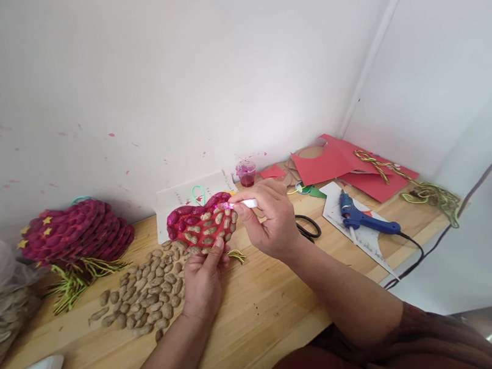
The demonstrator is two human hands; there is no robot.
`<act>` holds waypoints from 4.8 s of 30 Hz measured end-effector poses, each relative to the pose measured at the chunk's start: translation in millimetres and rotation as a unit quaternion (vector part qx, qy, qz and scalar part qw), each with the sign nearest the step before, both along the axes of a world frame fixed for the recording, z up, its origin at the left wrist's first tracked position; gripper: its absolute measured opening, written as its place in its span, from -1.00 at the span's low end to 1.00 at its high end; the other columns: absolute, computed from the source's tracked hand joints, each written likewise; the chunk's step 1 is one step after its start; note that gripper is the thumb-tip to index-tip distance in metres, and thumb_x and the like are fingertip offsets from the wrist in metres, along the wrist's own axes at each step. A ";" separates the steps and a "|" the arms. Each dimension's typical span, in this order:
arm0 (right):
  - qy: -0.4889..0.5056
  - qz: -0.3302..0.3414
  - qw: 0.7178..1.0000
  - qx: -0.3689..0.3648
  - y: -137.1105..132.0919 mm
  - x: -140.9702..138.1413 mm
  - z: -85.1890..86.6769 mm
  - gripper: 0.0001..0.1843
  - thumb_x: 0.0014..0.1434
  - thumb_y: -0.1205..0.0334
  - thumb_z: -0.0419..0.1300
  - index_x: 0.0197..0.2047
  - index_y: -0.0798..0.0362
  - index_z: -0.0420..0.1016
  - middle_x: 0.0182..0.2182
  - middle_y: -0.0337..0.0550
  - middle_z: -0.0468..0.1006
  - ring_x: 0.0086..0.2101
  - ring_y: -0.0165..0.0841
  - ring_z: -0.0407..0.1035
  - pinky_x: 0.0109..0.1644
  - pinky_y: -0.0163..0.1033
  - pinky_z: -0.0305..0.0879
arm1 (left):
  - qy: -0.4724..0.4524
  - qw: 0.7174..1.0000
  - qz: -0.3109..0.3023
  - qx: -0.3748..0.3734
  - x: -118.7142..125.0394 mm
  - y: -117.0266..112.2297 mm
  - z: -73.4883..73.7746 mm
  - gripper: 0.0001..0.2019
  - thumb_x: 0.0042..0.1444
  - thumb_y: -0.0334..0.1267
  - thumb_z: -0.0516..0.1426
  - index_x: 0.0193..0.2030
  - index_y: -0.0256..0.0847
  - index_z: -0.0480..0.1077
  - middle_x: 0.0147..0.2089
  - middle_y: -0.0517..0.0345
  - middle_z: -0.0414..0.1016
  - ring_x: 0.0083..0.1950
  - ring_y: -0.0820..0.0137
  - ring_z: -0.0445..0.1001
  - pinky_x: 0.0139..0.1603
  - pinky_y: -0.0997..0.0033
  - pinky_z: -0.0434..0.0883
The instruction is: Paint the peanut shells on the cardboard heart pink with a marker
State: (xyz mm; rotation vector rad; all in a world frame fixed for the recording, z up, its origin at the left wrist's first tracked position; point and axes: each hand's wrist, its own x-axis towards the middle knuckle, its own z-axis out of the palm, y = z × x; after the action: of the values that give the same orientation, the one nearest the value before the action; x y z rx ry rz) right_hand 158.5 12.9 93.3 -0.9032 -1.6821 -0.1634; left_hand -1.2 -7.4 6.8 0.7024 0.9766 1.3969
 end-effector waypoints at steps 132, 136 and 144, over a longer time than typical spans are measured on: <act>-0.008 0.040 0.999 -0.017 8.8 0.8 -7.3 -0.87 0.37 0.25 0.19 -0.15 -0.04 0.59 -0.30 -0.15 0.68 -0.26 -0.27 0.47 -0.08 -0.07 0.35 | -0.085 0.995 0.017 -0.049 -1.3 -0.7 21.8 -0.61 -0.30 -0.07 0.52 -0.48 -0.29 0.54 -0.57 0.15 0.51 -0.61 0.58 0.27 -0.62 0.60 0.14; -0.007 0.024 0.999 -0.023 9.8 2.1 -8.0 -0.86 0.38 0.26 0.18 -0.16 -0.03 0.59 -0.30 -0.15 0.68 -0.26 -0.28 0.47 -0.07 -0.07 0.35 | -0.088 0.995 0.017 -0.047 -1.2 -0.4 23.6 -0.61 -0.30 -0.08 0.52 -0.50 -0.29 0.52 -0.58 0.15 0.51 -0.62 0.59 0.27 -0.62 0.60 0.14; -0.025 0.049 0.998 -0.019 7.3 -2.6 -8.8 -0.88 0.36 0.30 0.20 -0.15 -0.04 0.59 -0.29 -0.18 0.68 -0.25 -0.27 0.46 -0.07 -0.07 0.33 | -0.096 0.994 0.020 -0.052 -0.9 -0.4 23.3 -0.60 -0.32 -0.08 0.53 -0.49 -0.30 0.53 -0.58 0.16 0.52 -0.63 0.59 0.26 -0.63 0.61 0.15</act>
State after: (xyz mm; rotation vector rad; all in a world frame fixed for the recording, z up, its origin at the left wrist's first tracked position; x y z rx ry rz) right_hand 155.8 20.3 84.6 -0.8475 -1.7776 -0.0888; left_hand -2.1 -7.8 30.0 0.4632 0.9084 1.4102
